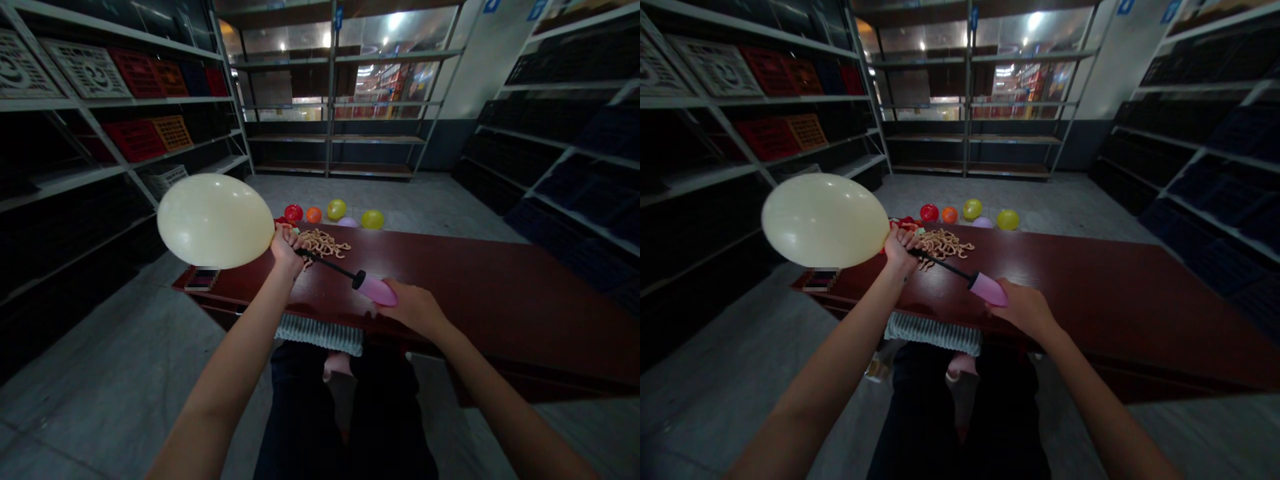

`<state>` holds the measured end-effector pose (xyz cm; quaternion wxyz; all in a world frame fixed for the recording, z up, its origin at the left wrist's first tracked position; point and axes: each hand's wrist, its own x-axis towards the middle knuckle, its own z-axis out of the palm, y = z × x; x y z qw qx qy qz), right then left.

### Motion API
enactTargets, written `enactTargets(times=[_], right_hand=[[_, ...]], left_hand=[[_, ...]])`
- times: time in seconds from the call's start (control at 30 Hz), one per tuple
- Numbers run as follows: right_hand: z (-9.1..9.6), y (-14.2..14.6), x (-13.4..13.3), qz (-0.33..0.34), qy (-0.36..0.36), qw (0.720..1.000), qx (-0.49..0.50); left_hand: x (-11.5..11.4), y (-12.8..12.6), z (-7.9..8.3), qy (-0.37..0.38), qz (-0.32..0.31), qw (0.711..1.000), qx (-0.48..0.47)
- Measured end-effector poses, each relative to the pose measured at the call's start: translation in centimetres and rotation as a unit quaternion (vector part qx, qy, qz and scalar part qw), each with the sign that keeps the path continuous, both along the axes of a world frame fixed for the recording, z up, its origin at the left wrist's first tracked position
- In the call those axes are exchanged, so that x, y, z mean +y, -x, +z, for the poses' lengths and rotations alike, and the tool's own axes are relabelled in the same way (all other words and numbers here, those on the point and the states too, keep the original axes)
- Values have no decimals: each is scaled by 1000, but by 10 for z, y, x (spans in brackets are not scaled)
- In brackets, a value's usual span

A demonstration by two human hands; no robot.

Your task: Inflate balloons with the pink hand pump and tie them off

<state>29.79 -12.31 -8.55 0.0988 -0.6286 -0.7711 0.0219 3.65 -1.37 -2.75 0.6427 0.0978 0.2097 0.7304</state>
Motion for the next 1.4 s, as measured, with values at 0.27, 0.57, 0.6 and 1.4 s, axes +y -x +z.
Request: enactTargets(times=[0.27, 0.57, 0.6, 1.4], right_hand=[[32, 36, 14, 4, 51, 998, 36], [18, 54, 5, -11, -98, 988, -119], [15, 52, 5, -9, -109, 986, -123], [6, 17, -2, -29, 7, 999, -27]], left_hand=[[-22, -39, 10, -76, -91, 993, 19], [-17, -51, -20, 48, -31, 998, 19], [-13, -49, -22, 58, -30, 998, 19], [4, -1, 4, -13, -36, 999, 18]])
